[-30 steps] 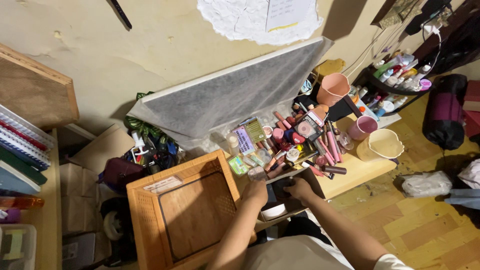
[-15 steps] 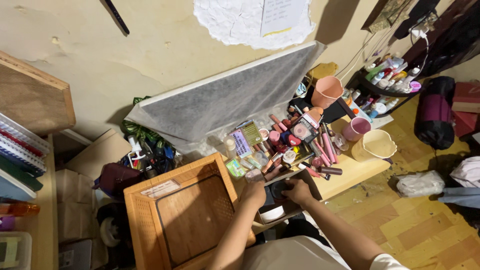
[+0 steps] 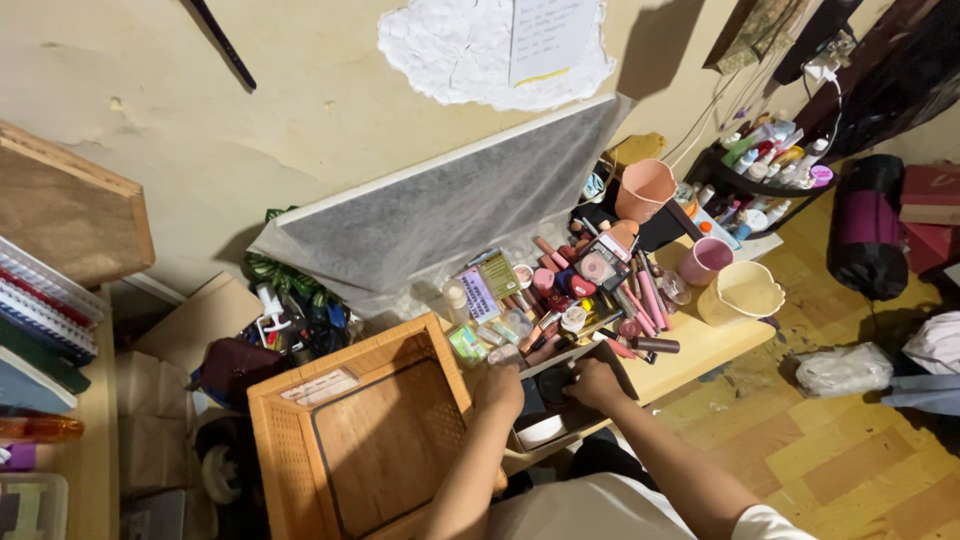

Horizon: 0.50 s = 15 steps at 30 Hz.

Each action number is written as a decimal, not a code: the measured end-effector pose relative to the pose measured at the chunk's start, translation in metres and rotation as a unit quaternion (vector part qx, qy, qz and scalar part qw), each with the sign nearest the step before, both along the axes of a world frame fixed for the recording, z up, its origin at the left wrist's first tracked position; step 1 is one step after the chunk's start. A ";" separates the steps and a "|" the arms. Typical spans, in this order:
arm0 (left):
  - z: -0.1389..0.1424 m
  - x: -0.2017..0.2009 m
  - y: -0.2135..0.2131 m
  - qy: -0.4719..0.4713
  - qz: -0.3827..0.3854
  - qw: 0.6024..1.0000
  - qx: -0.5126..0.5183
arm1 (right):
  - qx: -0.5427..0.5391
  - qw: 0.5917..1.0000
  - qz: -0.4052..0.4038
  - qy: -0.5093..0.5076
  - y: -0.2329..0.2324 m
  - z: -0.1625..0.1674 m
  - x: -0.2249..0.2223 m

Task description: The person empties a desk drawer of cosmetics and arranges the makeup items on the desk surface and into a wooden box beside the drawer. They pick up lipsticks, compacts and small containers one at a time, grouping them on the desk and placing some items into the box.

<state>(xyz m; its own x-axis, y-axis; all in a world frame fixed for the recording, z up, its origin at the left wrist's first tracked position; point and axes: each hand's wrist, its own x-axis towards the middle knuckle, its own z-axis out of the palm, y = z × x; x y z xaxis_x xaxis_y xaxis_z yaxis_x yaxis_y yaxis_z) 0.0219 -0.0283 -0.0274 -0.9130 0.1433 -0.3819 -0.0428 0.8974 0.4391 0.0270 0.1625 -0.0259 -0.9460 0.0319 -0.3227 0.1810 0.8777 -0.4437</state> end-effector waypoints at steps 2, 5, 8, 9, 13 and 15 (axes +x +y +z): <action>0.004 -0.001 0.000 -0.007 0.008 1.000 -0.001 | 0.002 1.000 0.009 0.011 -0.001 -0.002 0.000; 0.010 0.004 -0.003 0.011 0.015 1.000 0.009 | 0.041 0.998 0.048 -0.007 0.007 -0.001 -0.003; 0.013 0.003 -0.009 0.094 0.038 0.991 0.087 | -0.143 0.987 0.054 -0.040 0.035 0.006 -0.008; 0.012 0.004 -0.011 0.106 0.051 0.986 0.122 | -0.248 0.965 0.004 -0.089 0.047 0.010 -0.011; 0.009 -0.006 -0.013 0.159 0.100 0.943 0.275 | -0.464 0.873 -0.107 -0.107 0.117 0.024 -0.034; 0.012 -0.011 -0.013 0.165 0.125 0.935 0.289 | -0.492 0.851 -0.165 -0.074 0.146 0.021 -0.042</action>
<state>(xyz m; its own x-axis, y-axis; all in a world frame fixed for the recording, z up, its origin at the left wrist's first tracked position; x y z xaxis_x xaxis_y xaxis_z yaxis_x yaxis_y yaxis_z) 0.0111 -0.0418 -0.0158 -1.0000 0.0054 0.0015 0.0039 0.4863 0.8738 -0.0150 0.3081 -0.0051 -0.8849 -0.0670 -0.4609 0.4628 -0.0159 -0.8863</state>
